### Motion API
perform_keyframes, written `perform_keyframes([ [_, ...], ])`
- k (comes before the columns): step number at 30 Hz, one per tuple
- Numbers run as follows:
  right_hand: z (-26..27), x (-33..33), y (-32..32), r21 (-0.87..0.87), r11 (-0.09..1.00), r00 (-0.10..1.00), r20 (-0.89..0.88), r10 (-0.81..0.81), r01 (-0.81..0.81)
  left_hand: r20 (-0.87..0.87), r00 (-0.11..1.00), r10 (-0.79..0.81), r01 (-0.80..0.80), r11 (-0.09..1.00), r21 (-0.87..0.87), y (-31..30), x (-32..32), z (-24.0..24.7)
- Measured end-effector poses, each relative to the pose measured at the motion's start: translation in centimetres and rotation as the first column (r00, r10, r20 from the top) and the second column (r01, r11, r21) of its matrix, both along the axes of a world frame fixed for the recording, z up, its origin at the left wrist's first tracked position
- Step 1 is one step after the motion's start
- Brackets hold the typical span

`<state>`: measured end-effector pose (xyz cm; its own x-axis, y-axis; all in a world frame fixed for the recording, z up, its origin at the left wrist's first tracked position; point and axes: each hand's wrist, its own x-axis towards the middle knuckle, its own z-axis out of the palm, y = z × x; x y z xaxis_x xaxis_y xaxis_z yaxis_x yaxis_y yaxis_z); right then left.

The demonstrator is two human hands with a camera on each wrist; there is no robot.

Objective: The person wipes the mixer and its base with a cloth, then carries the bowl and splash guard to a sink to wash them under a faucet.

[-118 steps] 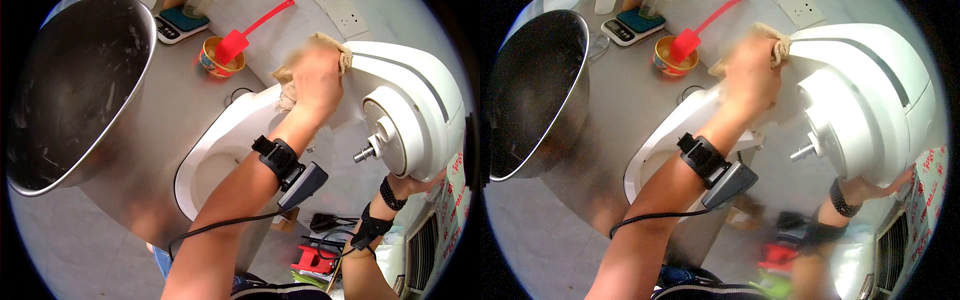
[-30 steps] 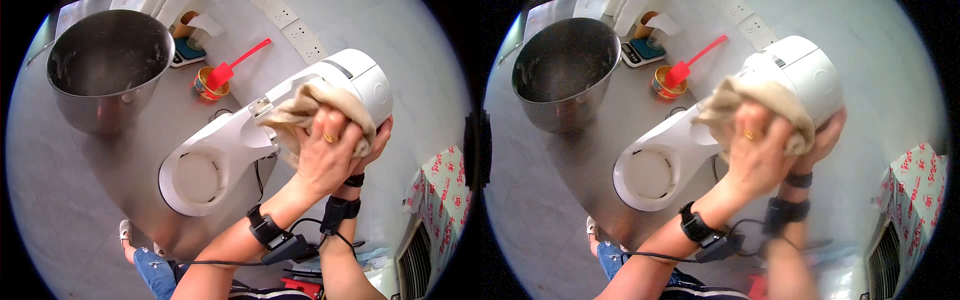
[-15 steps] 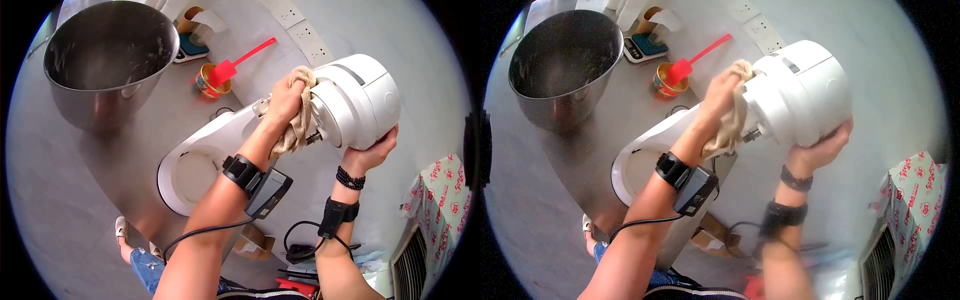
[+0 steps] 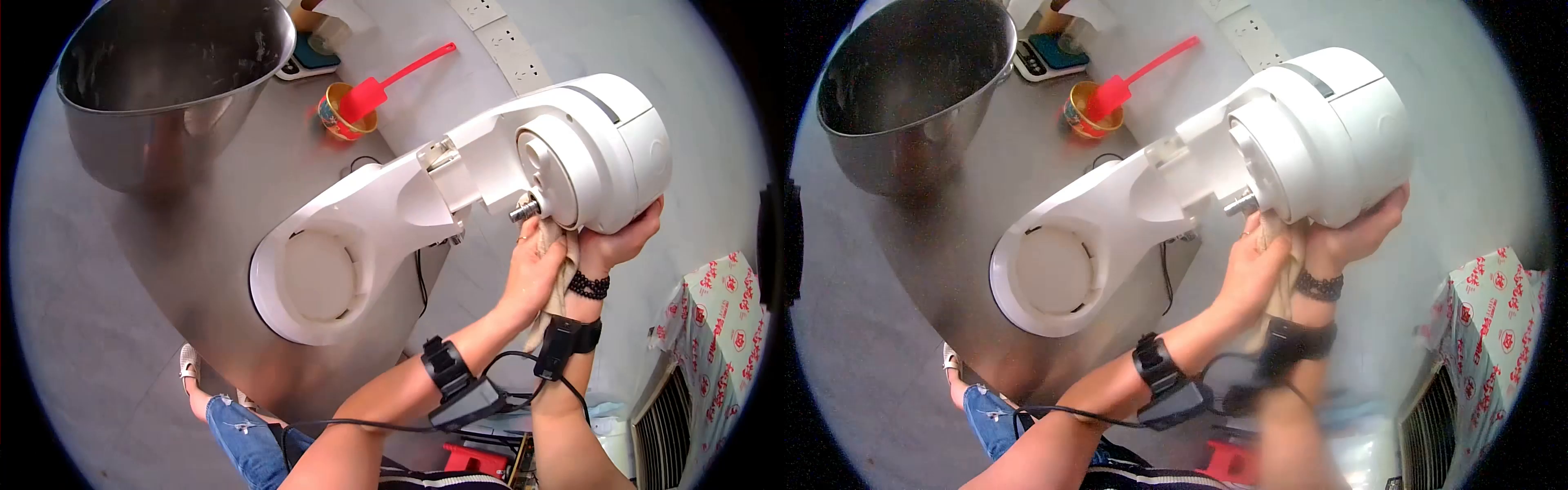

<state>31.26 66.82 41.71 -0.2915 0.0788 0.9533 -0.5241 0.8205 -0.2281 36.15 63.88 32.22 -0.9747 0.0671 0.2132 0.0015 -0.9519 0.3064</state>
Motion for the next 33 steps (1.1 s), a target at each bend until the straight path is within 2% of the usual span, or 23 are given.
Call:
perform_keyframes([
  [3,0.1,0.5,-1.4,-0.281,0.958,0.994,0.077,0.072,-0.048,-0.115,0.971,0.211,-0.228,0.961,-0.154,-1.7,1.2,0.3],
  [4,0.0,0.5,-1.5,-0.321,0.945,0.992,0.083,0.094,-0.063,-0.168,0.949,0.268,-0.296,0.938,-0.181,-1.8,1.5,0.1],
  [6,-0.4,0.6,-1.3,-0.277,0.955,0.989,0.062,0.131,-0.109,-0.321,0.85,0.418,-0.49,0.85,-0.191,-2.4,1.4,-0.4],
  [9,-0.9,0.2,-0.9,-0.126,0.986,0.993,0.027,0.112,-0.107,-0.347,0.727,0.593,-0.649,0.758,-0.065,-5.0,2.6,-1.0],
  [11,-0.6,-0.1,-0.3,-0.066,0.992,0.994,-0.009,0.104,-0.105,-0.277,0.821,0.5,-0.56,0.8,-0.215,-8.0,1.1,-1.8],
  [12,-0.4,-0.3,-0.1,-0.044,0.993,0.994,-0.026,0.108,-0.109,-0.178,0.895,0.409,-0.424,0.904,-0.052,-7.2,-0.7,-1.9],
  [14,-0.2,-0.6,0.0,-0.002,0.996,0.995,-0.049,0.086,-0.086,-0.18,0.916,0.36,-0.366,0.931,-0.002,-6.0,-3.0,-2.1],
  [15,-0.3,-0.7,-0.2,0.001,0.997,0.996,-0.05,0.072,-0.072,-0.269,0.867,0.42,-0.464,0.877,-0.123,-5.9,-3.8,-1.9],
  [16,-0.3,-0.7,-0.7,-0.002,0.999,0.999,-0.034,0.041,-0.041,-0.253,0.804,0.539,-0.585,0.792,-0.173,-5.6,-4.5,-1.8],
  [19,-0.6,-0.2,-1.6,0.034,0.999,1.0,0.003,0.015,-0.015,-0.262,0.902,0.343,-0.417,0.85,-0.322,-6.4,-5.4,-2.9],
  [20,-0.6,-0.2,-1.9,0.02,0.999,0.999,0.016,0.036,-0.036,-0.179,0.879,0.442,-0.476,0.834,-0.279,-6.2,-5.6,-2.7],
  [22,-0.5,-0.3,-2.8,-0.142,0.979,0.987,0.047,0.153,-0.145,-0.13,0.953,0.272,-0.298,0.919,-0.259,-7.3,-6.2,-2.6],
  [23,-0.3,-0.5,-2.5,-0.096,0.989,0.993,0.04,0.113,-0.109,-0.108,0.978,0.18,-0.201,0.948,-0.245,-7.7,-6.4,-2.6],
  [25,-0.2,-0.6,-1.6,-0.029,0.997,0.997,0.026,0.066,-0.065,-0.021,0.996,0.088,-0.089,0.996,-0.018,-7.6,-6.3,-2.1],
  [27,-0.3,-0.4,-1.6,-0.014,0.997,0.997,0.018,0.076,-0.075,0.074,0.997,-0.031,0.015,0.979,0.205,-7.7,-5.4,-1.2],
  [28,-0.3,-0.4,-1.6,-0.038,0.995,0.995,0.02,0.094,-0.094,0.102,0.994,-0.025,0.003,0.978,0.208,-7.5,-4.9,-1.0],
  [31,0.0,-0.4,-1.5,-0.141,0.98,0.989,0.03,0.143,-0.138,0.169,0.973,0.155,-0.153,0.988,-0.027,-7.0,-5.6,-0.1],
  [33,0.1,-0.4,-1.5,-0.119,0.988,0.995,0.031,0.099,-0.095,0.162,0.987,0.017,-0.033,0.995,0.096,-7.2,-5.9,0.2],
])
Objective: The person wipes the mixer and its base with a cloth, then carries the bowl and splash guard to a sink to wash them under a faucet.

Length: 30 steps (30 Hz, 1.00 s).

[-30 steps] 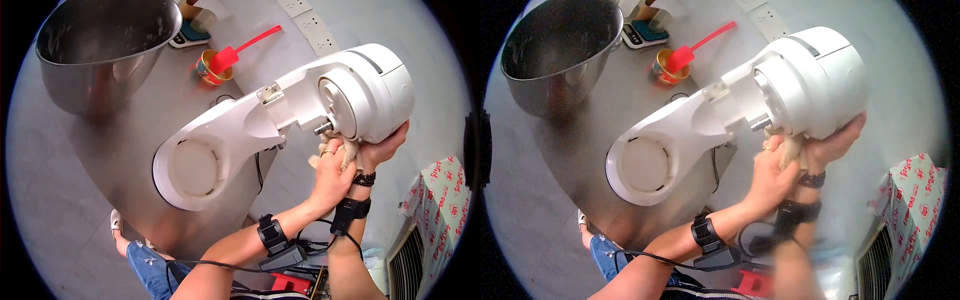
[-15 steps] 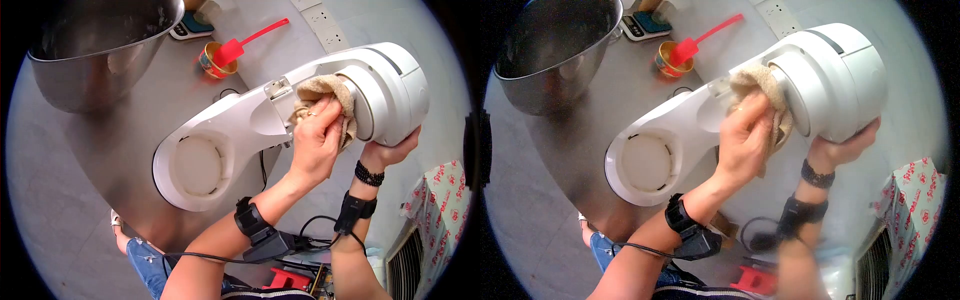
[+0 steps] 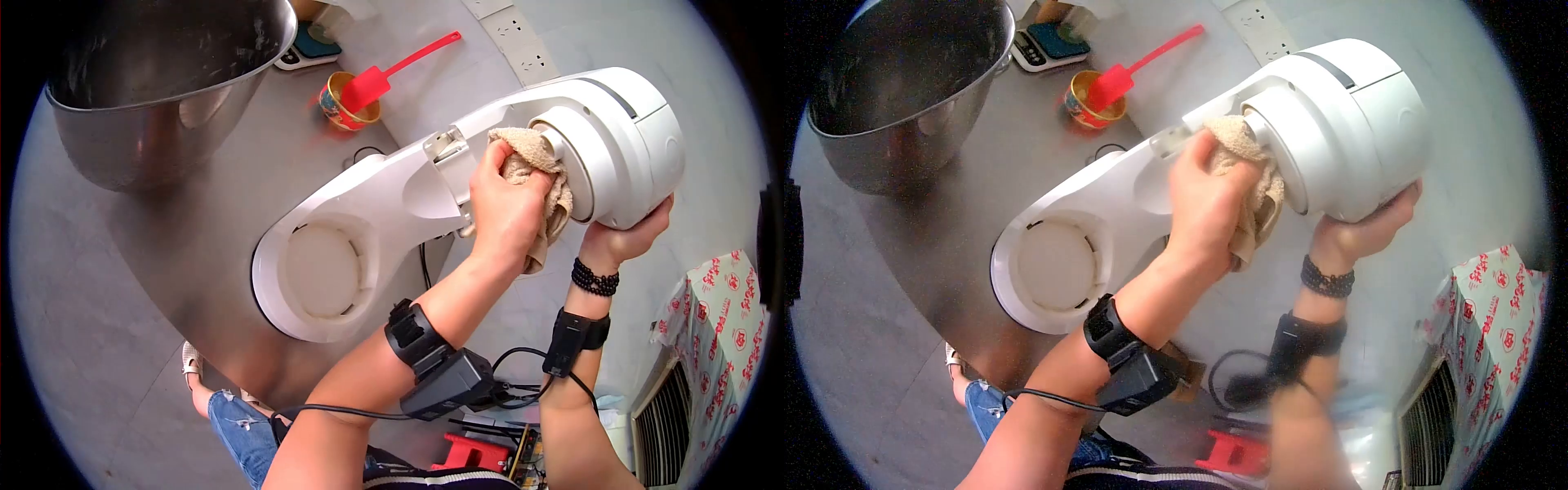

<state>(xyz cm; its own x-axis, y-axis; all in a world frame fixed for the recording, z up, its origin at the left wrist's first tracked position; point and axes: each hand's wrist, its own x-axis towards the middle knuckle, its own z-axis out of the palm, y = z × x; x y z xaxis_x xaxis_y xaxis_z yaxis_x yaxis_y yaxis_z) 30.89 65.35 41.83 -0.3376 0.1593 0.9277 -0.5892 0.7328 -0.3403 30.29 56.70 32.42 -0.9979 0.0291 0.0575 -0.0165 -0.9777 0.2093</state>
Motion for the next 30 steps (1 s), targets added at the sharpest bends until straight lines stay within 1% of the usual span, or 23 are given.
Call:
perform_keyframes([
  [2,0.0,0.0,-0.2,-0.044,0.999,1.0,0.004,0.009,-0.008,-0.02,0.992,-0.126,0.128,0.981,0.148,-0.5,-0.2,0.0],
  [3,0.0,0.0,-0.5,-0.095,0.995,0.999,0.01,0.041,-0.04,-0.009,0.981,-0.193,0.19,0.953,0.236,-0.5,-0.5,-0.1],
  [4,0.0,0.0,-0.7,-0.146,0.987,0.997,0.014,0.073,-0.071,-0.019,0.974,-0.227,0.225,0.942,0.248,-0.4,-1.0,-0.3],
  [6,0.0,0.0,-0.2,-0.06,0.998,1.0,-0.005,-0.001,0.001,-0.04,0.955,-0.293,0.293,0.917,0.272,-0.2,-2.1,-0.6],
  [7,-0.1,0.0,-0.1,-0.036,0.999,1.0,-0.009,-0.014,0.014,-0.076,0.955,-0.288,0.298,0.919,0.258,-0.1,-2.5,-0.7],
  [10,-0.3,0.0,-0.2,0.007,1.0,1.0,-0.002,-0.02,0.02,-0.032,0.934,-0.356,0.353,0.903,0.246,0.3,-3.2,-0.9],
  [11,-0.3,0.2,-0.2,0.021,1.0,1.0,0.006,-0.019,0.019,-0.016,0.939,-0.343,0.341,0.926,0.161,1.5,-3.9,-1.3],
  [12,-0.3,0.1,-0.3,0.042,0.999,1.0,0.014,-0.021,0.02,-0.055,0.945,-0.323,0.327,0.941,0.092,1.7,-4.4,-1.6],
  [14,-0.4,0.1,0.0,0.054,0.998,0.999,0.008,0.036,-0.036,-0.133,0.945,-0.297,0.294,0.955,-0.045,2.2,-4.8,-2.4],
  [15,-0.4,0.2,0.4,0.048,0.994,0.995,-0.004,0.099,-0.099,-0.216,0.893,-0.395,0.381,0.919,-0.104,2.6,-5.2,-2.9],
  [16,-0.4,0.1,0.7,0.042,0.985,0.986,-0.017,0.166,-0.165,-0.239,0.869,-0.433,0.403,0.9,-0.167,2.9,-5.5,-3.4],
  [18,-0.4,0.1,1.0,0.053,0.979,0.98,-0.013,0.198,-0.197,-0.278,0.813,-0.512,0.435,0.851,-0.296,3.2,-5.9,-4.2],
  [19,-0.4,0.2,1.2,0.058,0.976,0.977,-0.013,0.211,-0.21,-0.306,0.832,-0.463,0.403,0.883,-0.242,3.2,-5.8,-4.8],
  [20,-0.3,0.3,1.1,0.063,0.981,0.983,-0.021,0.183,-0.181,-0.246,0.89,-0.384,0.355,0.922,-0.153,3.3,-5.4,-5.2],
  [21,-0.2,0.2,0.9,0.067,0.986,0.987,-0.032,0.156,-0.154,-0.178,0.936,-0.302,0.295,0.953,-0.067,1.7,-4.2,-4.9],
  [22,-0.2,0.1,0.9,0.059,0.984,0.985,-0.034,0.168,-0.166,-0.102,0.97,-0.223,0.225,0.974,0.013,0.2,-3.1,-4.3],
  [23,-0.1,0.0,0.9,0.05,0.983,0.983,-0.037,0.179,-0.177,-0.093,0.983,-0.161,0.157,0.986,-0.048,-1.2,-1.7,-3.1],
  [24,-0.2,-0.1,1.0,0.031,0.974,0.974,-0.029,0.226,-0.225,-0.086,0.991,-0.101,0.091,0.99,-0.108,-2.2,-0.7,-2.3],
  [25,-0.3,0.0,1.1,0.01,0.962,0.962,-0.018,0.273,-0.273,-0.121,0.99,-0.078,0.058,0.985,-0.162,-1.7,-0.4,-1.5],
  [26,-0.3,0.0,0.8,0.026,0.984,0.985,-0.009,0.174,-0.174,-0.124,0.982,-0.143,0.139,0.989,-0.043,-1.2,-0.7,-1.4],
  [28,-0.4,-0.2,-0.3,0.062,0.998,1.0,-0.007,-0.021,0.022,-0.124,0.953,-0.276,0.286,0.955,0.076,-1.5,-0.5,-1.1],
  [30,-0.5,-0.2,-0.5,0.0,1.0,1.0,-0.008,0.013,-0.013,-0.09,0.918,-0.386,0.396,0.887,0.235,-2.0,-0.5,-0.6],
])
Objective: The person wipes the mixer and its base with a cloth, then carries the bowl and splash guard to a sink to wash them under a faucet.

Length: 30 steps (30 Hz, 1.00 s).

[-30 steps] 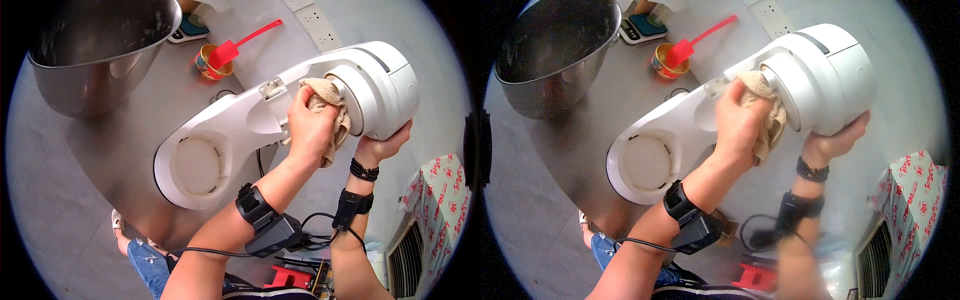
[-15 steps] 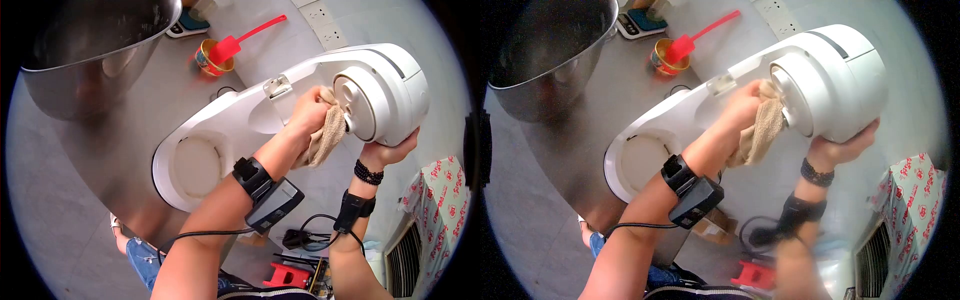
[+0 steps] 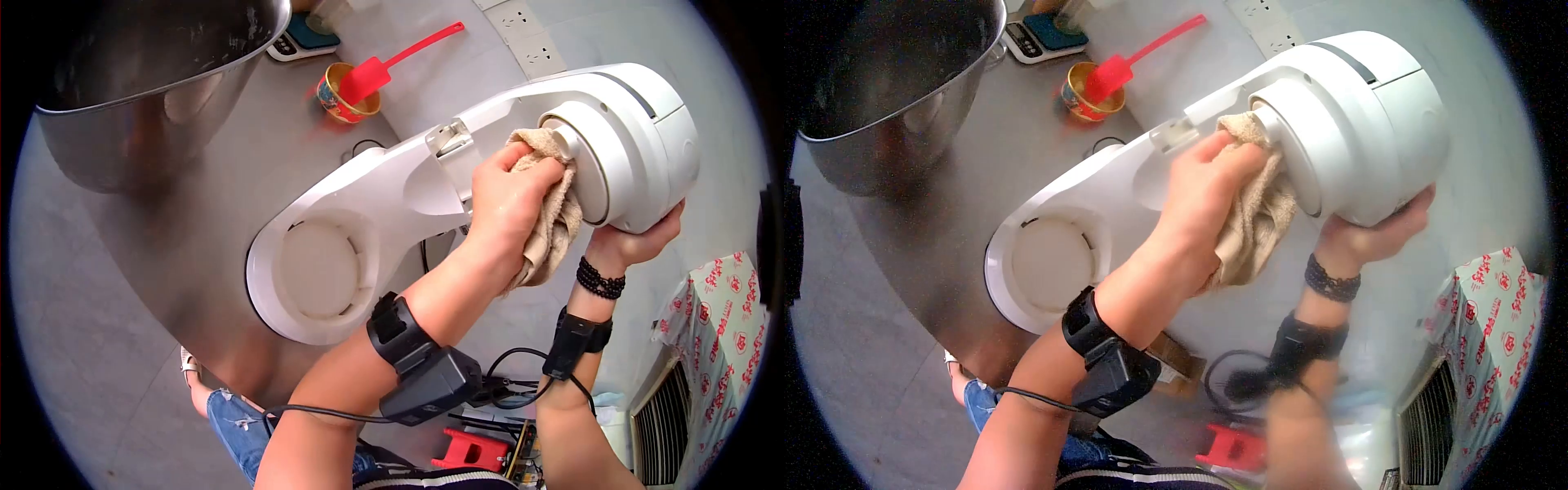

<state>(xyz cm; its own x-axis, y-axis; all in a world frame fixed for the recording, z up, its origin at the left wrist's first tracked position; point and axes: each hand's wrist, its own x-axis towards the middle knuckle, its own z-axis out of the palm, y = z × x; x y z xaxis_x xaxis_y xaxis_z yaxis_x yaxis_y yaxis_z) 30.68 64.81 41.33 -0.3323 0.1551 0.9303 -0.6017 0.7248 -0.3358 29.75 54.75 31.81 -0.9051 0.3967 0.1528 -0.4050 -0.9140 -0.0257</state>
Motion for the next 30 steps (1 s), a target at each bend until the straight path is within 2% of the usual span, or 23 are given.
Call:
perform_keyframes([
  [1,0.1,0.0,-0.1,-0.034,0.999,1.0,-0.004,0.023,-0.023,0.037,0.997,-0.063,0.061,0.996,0.068,-0.3,-0.2,0.3],
  [4,0.2,0.0,0.0,-0.046,0.999,1.0,0.0,0.015,-0.015,0.005,0.994,-0.112,0.111,0.991,0.073,-0.1,-0.9,0.3],
  [9,0.0,0.0,-0.1,0.009,1.0,1.0,-0.023,-0.018,0.019,-0.204,0.96,-0.193,0.198,0.98,0.001,0.7,-2.8,-1.3],
  [12,-0.4,0.3,0.2,0.136,0.987,0.996,-0.038,-0.08,0.084,-0.143,0.977,-0.159,0.151,0.986,-0.064,0.0,-1.8,-0.7],
  [16,-0.2,0.3,0.8,0.321,0.932,0.985,-0.098,-0.145,0.169,-0.145,0.978,-0.147,0.155,0.987,0.043,-0.6,-0.9,-0.4],
  [17,-0.1,0.4,0.9,0.351,0.915,0.979,-0.114,-0.169,0.199,-0.15,0.983,-0.103,0.1,0.995,-0.024,-0.3,-0.6,-0.5],
  [18,-0.2,0.4,0.8,0.355,0.906,0.972,-0.125,-0.197,0.229,-0.129,0.99,-0.054,0.045,0.996,-0.072,-0.3,-0.3,-0.2],
  [20,-0.6,0.4,1.0,0.325,0.905,0.961,-0.141,-0.239,0.273,-0.083,0.996,-0.033,0.029,0.998,-0.053,-0.2,-0.3,0.1],
  [23,-0.5,-0.1,1.1,0.277,0.915,0.952,-0.174,-0.251,0.292,-0.144,0.985,-0.099,0.094,0.995,-0.044,-0.2,-1.0,-0.2],
  [26,-0.5,0.1,0.8,0.308,0.909,0.957,-0.158,-0.244,0.282,-0.147,0.983,-0.115,0.11,0.993,-0.041,-0.2,-1.7,-0.1],
  [30,-0.5,0.1,0.6,0.294,0.924,0.968,-0.132,-0.213,0.243,-0.068,0.981,-0.181,0.183,0.983,0.03,-0.5,-2.1,0.1],
])
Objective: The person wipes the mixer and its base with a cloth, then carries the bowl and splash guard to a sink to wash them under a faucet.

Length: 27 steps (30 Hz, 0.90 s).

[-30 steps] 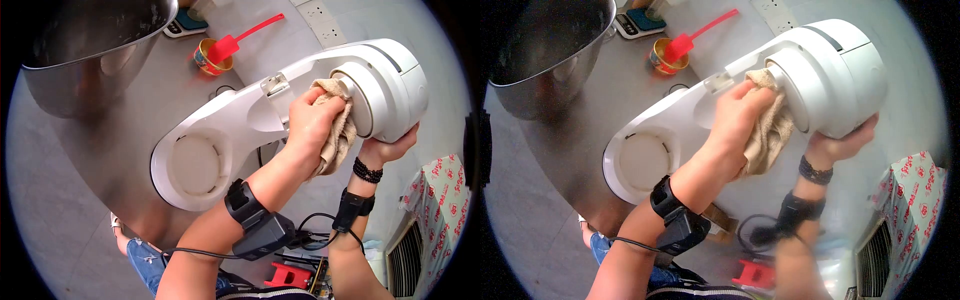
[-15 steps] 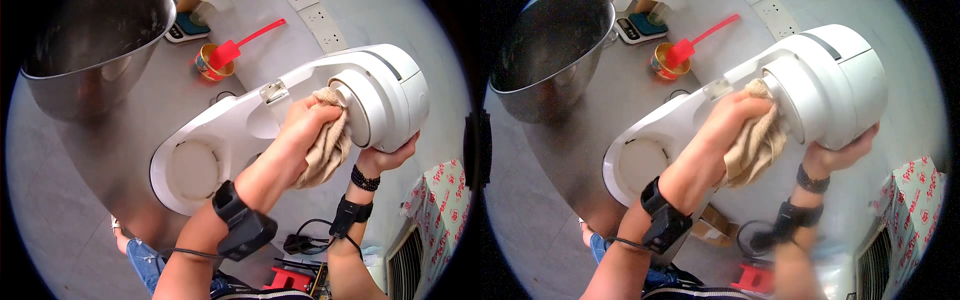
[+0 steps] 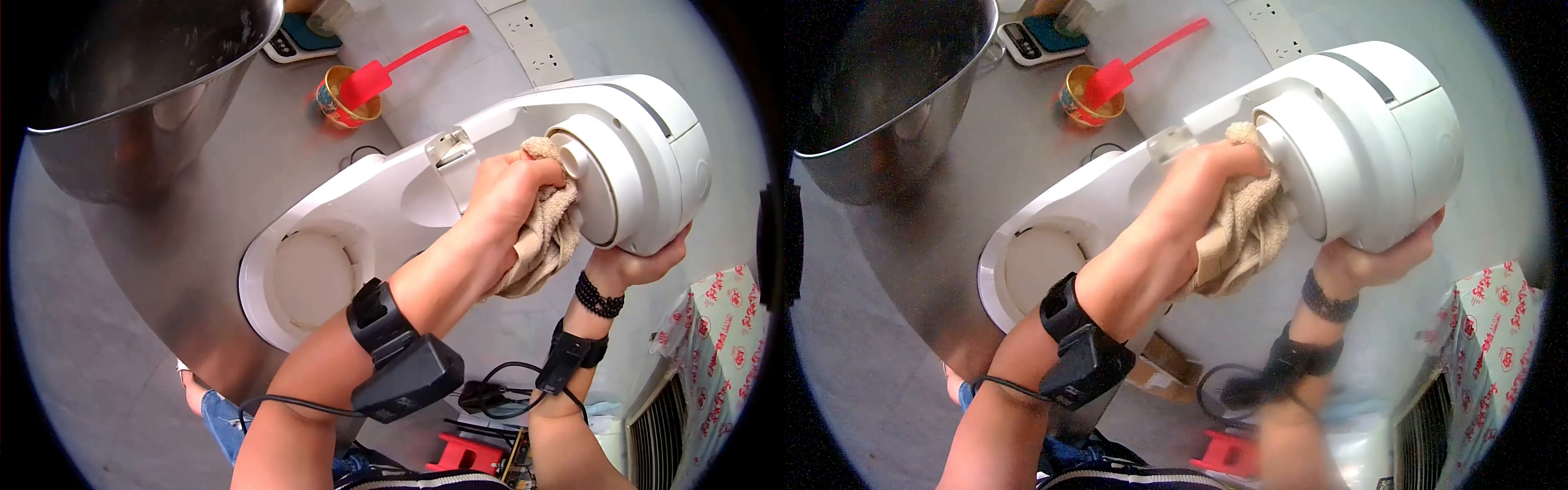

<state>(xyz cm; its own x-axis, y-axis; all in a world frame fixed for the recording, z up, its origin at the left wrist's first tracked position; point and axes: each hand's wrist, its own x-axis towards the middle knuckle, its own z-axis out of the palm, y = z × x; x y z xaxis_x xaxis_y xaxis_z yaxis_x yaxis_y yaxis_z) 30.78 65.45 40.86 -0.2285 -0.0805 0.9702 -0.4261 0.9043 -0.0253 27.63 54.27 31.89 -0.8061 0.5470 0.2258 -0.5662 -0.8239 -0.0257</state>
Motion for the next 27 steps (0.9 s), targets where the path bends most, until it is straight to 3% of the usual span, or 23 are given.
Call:
perform_keyframes([
  [4,0.1,0.1,-1.1,-0.169,0.978,0.988,0.083,0.134,-0.118,-0.053,0.998,-0.022,0.019,0.999,-0.047,0.3,-0.5,-0.5],
  [8,0.1,-0.1,-0.6,-0.198,0.95,0.961,0.084,0.262,-0.241,-0.1,0.994,-0.032,0.016,0.988,-0.156,1.0,-1.1,-0.6],
  [10,0.3,-0.1,-0.1,-0.186,0.902,0.908,0.085,0.41,-0.39,-0.166,0.986,-0.001,-0.037,0.973,-0.229,1.7,-1.5,-0.8],
  [13,0.3,0.0,0.2,-0.273,0.846,0.867,0.073,0.493,-0.458,-0.338,0.941,0.014,-0.147,0.916,-0.373,2.6,-2.9,-1.4],
  [15,0.2,0.0,-0.1,-0.338,0.873,0.917,0.063,0.395,-0.353,-0.44,0.896,0.055,-0.305,0.796,-0.522,3.9,-3.8,-2.4],
  [16,0.3,0.0,-0.3,-0.368,0.88,0.937,0.059,0.345,-0.301,-0.481,0.871,0.098,-0.411,0.683,-0.604,4.8,-4.1,-2.9],
  [17,0.3,0.1,-0.3,-0.276,0.928,0.958,0.068,0.279,-0.251,-0.528,0.838,0.14,-0.511,0.544,-0.666,5.6,-4.5,-3.1],
  [19,0.3,0.2,0.1,-0.132,0.976,0.982,0.053,0.182,-0.174,-0.265,0.838,0.477,-0.538,0.645,-0.542,3.2,-3.6,-3.0],
  [20,0.3,0.1,0.4,-0.081,0.986,0.988,0.038,0.149,-0.145,-0.016,0.86,0.511,-0.493,0.82,-0.292,1.8,-3.2,-2.7],
  [21,0.3,-0.1,0.7,-0.067,0.987,0.989,0.023,0.148,-0.146,-0.032,0.807,0.59,-0.581,0.782,-0.226,0.1,-2.4,-2.0],
  [22,0.2,-0.1,0.7,-0.085,0.98,0.983,0.02,0.182,-0.18,-0.13,0.643,0.754,-0.749,0.585,-0.311,0.5,-1.5,-0.9],
  [24,0.1,0.0,0.5,-0.12,0.962,0.968,0.013,0.25,-0.246,-0.374,0.212,0.903,-0.924,0.06,-0.378,1.9,0.0,1.9],
  [26,0.2,0.3,0.3,-0.333,0.806,0.855,0.0,0.519,-0.489,-0.402,0.121,0.908,-0.918,-0.051,-0.393,1.8,2.0,2.5],
  [27,0.3,0.3,0.7,-0.286,0.857,0.89,0.032,0.455,-0.428,-0.41,0.083,0.908,-0.909,-0.1,-0.404,2.0,3.1,2.5],
])
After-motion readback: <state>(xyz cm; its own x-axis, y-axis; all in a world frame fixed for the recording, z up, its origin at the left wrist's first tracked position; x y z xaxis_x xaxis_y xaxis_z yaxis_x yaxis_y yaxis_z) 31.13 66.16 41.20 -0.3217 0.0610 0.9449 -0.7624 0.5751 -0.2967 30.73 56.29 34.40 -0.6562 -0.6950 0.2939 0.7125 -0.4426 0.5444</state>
